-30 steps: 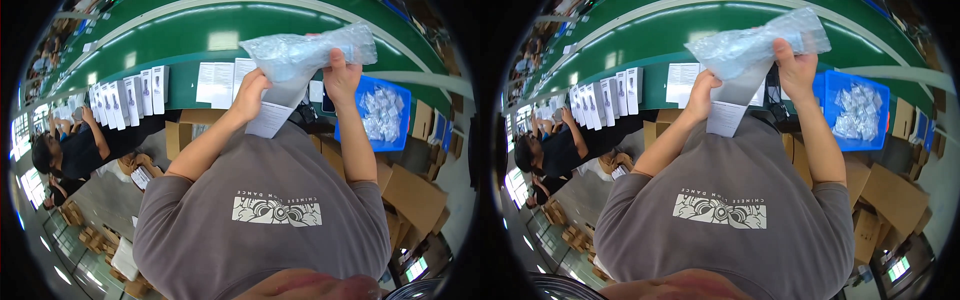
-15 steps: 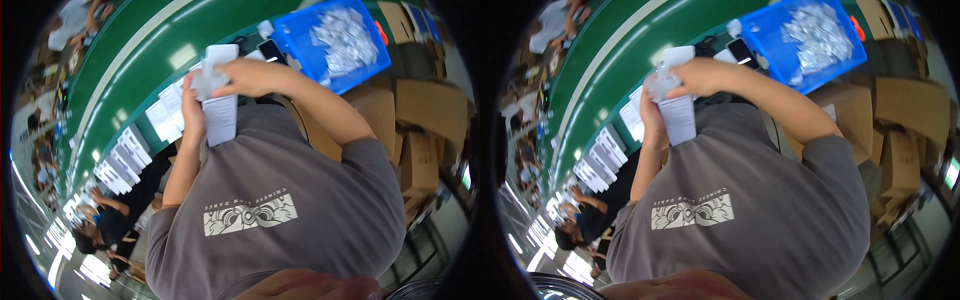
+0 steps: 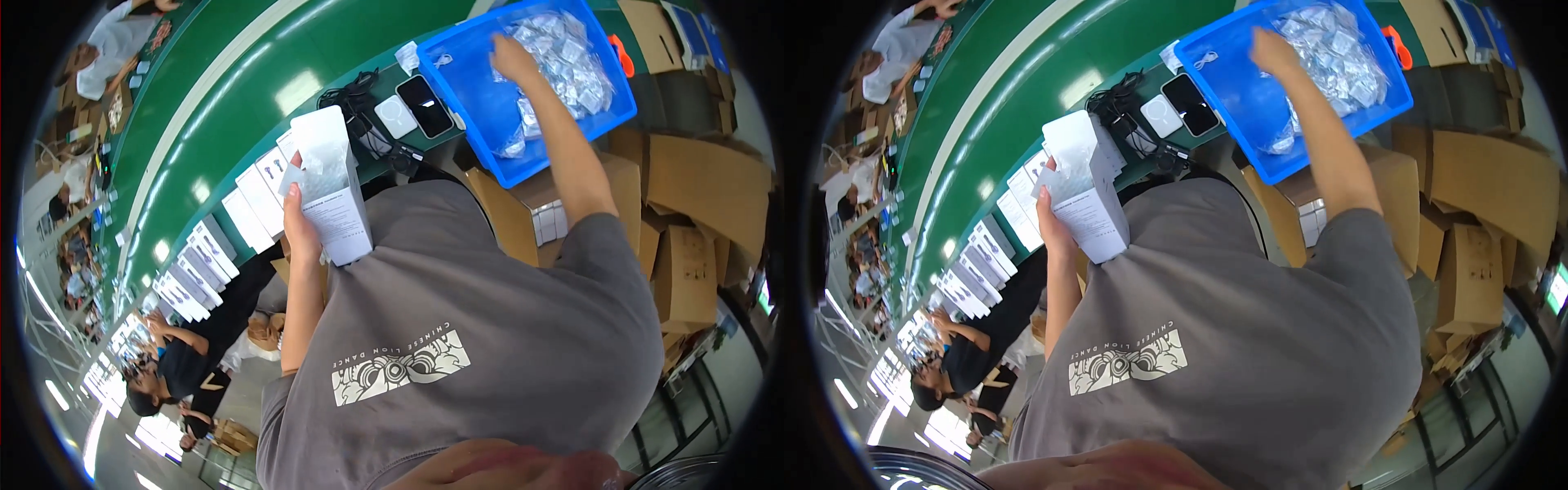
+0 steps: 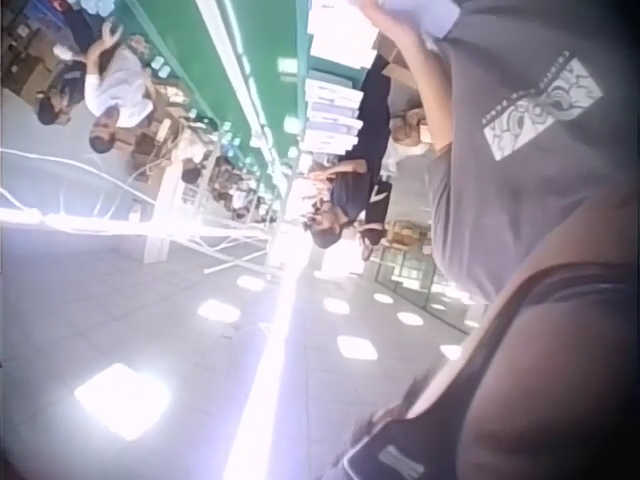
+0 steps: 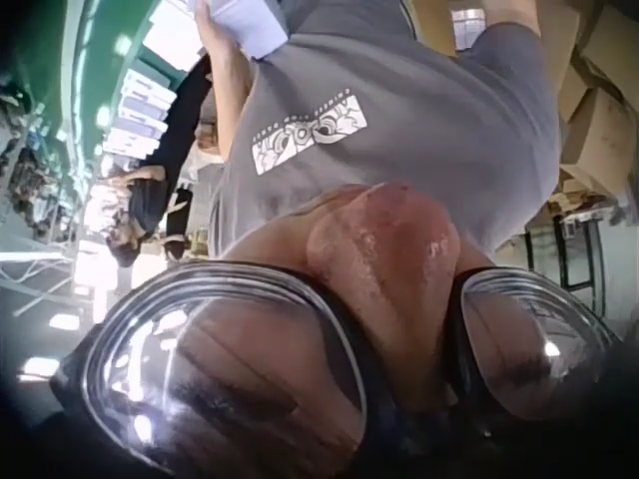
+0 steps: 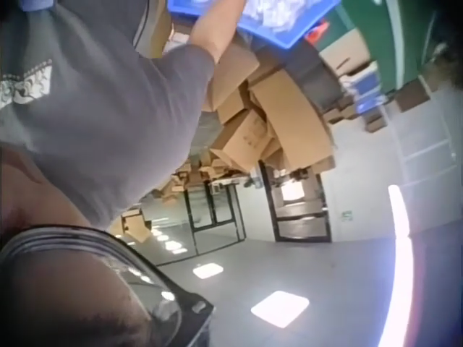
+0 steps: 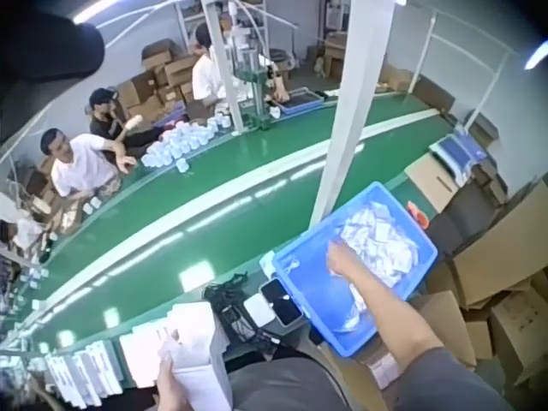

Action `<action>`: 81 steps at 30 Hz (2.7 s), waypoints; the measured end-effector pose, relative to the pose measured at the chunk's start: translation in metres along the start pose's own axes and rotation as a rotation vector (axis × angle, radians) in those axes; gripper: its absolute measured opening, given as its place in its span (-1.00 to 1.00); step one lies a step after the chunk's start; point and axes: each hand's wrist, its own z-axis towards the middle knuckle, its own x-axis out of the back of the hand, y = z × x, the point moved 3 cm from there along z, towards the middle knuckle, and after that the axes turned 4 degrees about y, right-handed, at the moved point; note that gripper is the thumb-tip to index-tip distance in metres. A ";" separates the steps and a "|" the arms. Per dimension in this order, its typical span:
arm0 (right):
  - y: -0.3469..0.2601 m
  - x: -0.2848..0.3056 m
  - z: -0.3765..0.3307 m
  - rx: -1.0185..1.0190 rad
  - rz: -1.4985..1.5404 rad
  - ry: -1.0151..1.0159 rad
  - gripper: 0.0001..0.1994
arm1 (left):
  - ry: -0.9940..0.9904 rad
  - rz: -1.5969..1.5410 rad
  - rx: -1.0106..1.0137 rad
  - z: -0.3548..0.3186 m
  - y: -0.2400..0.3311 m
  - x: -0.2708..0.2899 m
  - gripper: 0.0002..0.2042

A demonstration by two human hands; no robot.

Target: The person packages electronic components into individual white boxes, then organizes the white boxes into a larger cardboard shipping container by hand.

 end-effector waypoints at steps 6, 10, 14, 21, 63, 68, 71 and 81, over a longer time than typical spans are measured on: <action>0.086 -0.078 -0.032 0.086 -0.254 0.084 -0.74 | 0.223 -0.054 0.054 -0.017 -0.019 0.022 -0.48; 0.072 -0.047 -0.043 0.106 -0.217 0.099 -0.74 | 0.269 -0.076 0.093 -0.016 -0.029 0.025 -0.48; 0.074 -0.004 -0.053 0.082 0.184 0.550 -0.77 | 0.263 -0.005 0.064 -0.011 -0.029 0.016 -0.49; -0.093 0.128 -0.069 -0.032 1.035 0.423 -0.83 | 0.121 0.050 0.057 -0.001 -0.026 -0.012 -0.43; -0.331 0.135 -0.113 0.989 0.335 -1.504 -0.78 | -0.121 0.025 -0.238 -0.022 -0.010 -0.021 -0.49; -0.354 0.153 -0.132 0.998 0.361 -0.994 -0.53 | 0.073 -0.064 -0.349 -0.013 -0.034 -0.002 -0.47; -0.376 0.122 -0.135 1.149 0.046 -1.139 -0.30 | -0.031 -0.017 -0.477 -0.007 -0.056 0.010 -0.45; -0.335 0.111 -0.125 0.612 0.991 -0.508 -0.82 | 0.142 -0.031 -0.453 -0.042 -0.009 0.039 -0.57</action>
